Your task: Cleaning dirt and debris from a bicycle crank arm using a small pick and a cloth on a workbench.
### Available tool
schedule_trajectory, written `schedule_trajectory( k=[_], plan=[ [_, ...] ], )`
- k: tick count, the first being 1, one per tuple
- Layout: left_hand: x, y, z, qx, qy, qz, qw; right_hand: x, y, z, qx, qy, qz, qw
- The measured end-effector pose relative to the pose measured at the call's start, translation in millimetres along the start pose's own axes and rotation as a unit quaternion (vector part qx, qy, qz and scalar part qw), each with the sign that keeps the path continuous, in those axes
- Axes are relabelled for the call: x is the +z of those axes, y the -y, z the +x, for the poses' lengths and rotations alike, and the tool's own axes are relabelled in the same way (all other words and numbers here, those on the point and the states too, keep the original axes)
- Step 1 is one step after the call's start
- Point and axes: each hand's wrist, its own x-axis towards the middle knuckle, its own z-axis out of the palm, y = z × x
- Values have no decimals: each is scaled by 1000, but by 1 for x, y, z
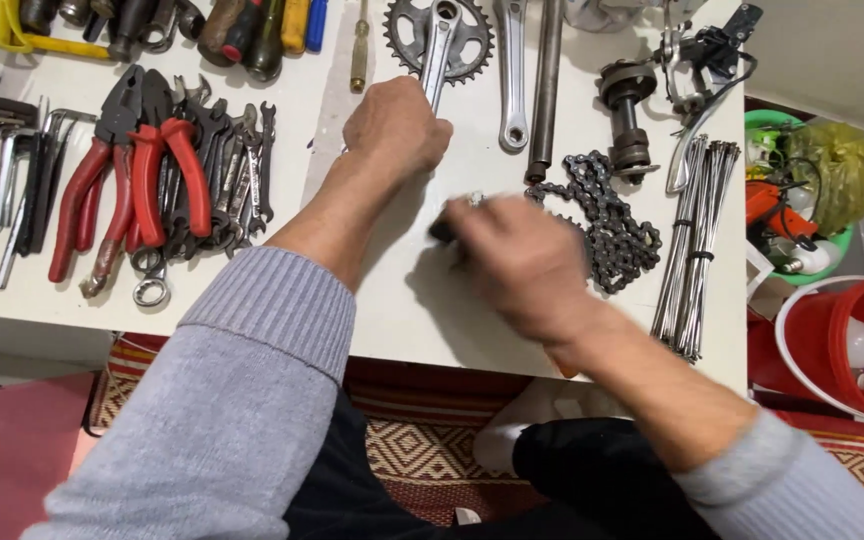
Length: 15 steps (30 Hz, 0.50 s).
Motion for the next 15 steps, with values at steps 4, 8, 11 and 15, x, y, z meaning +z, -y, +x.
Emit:
schedule_trajectory(
  k=[4,8,11,15],
  plan=[
    [-1,1,-3,3,14,-13,1000,-60,-43,2,85,87,112,986],
    [0,0,-2,8,7,-10,1000,-69,-62,-15,201,344,88,913],
    [1,-2,-2,6,13,3,1000,-54,-68,-33,201,432,60,877],
    [-2,-2,-6,3,20,14,1000,-44,-68,-45,156,405,33,900]
  ],
)
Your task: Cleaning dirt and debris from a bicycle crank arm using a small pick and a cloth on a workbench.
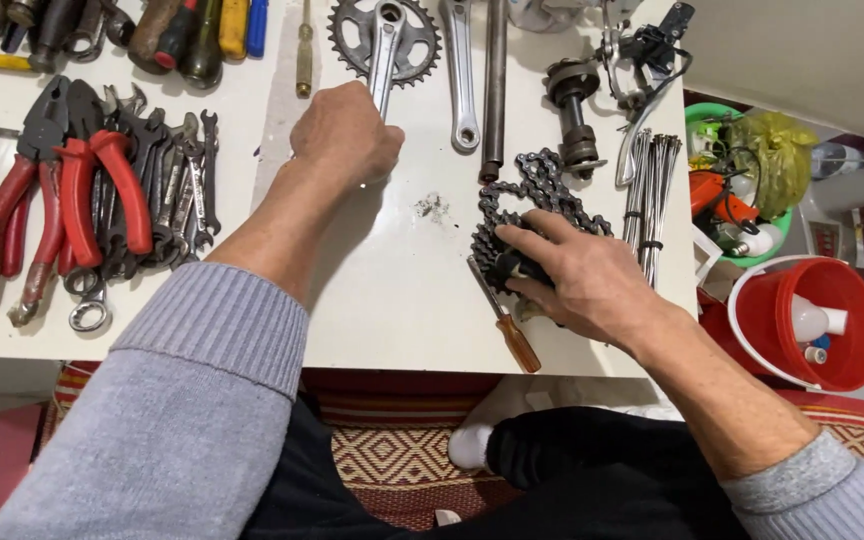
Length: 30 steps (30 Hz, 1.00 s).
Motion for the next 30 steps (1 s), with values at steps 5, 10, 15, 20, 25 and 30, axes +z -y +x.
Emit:
schedule_trajectory(
  k=[5,10,15,20,25,30],
  plan=[
    [-2,2,-3,0,3,-1,1000,-6,-3,1,58,55,34,996],
    [-2,3,-2,2,7,-3,1000,-15,-7,1,113,55,55,991],
    [4,4,4,10,-11,3,1000,-13,-13,3,148,20,93,984],
    [3,7,5,17,-12,-3,1000,-3,-10,-10,78,-72,74,992],
    [6,7,11,14,-15,-1,1000,16,2,-25,35,-75,85,993],
    [4,7,9,16,-8,1,1000,30,22,-33,-5,-32,110,993]
  ],
)
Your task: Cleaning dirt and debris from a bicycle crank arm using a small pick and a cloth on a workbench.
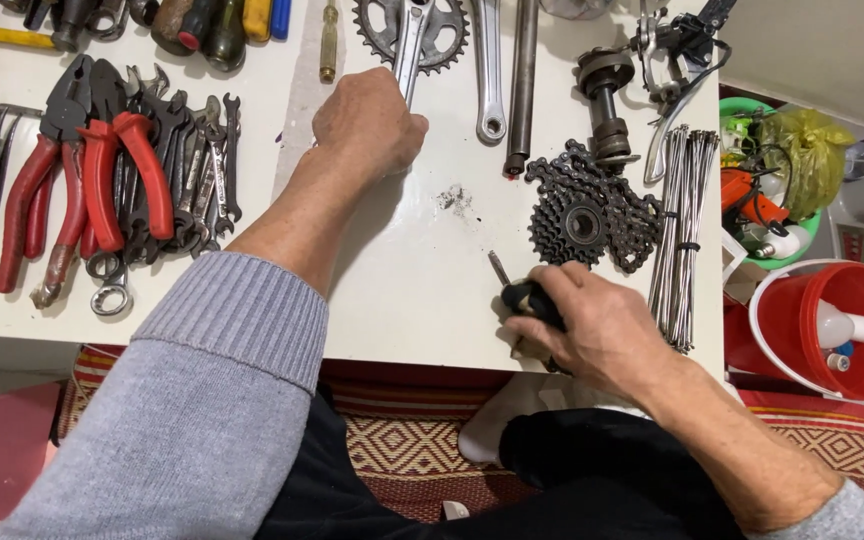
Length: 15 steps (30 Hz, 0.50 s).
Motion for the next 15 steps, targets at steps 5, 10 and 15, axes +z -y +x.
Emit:
schedule_trajectory(
  k=[5,10,15],
  plan=[
    [1,0,-2,4,-2,5,1000,-11,2,4,2,11,92,996],
    [8,-2,3,5,-30,5,1000,-20,-8,-3,3,-92,60,994],
    [30,-19,-8,300,-293,78,904,-15,-14,-21,-23,-6,36,999]
  ],
)
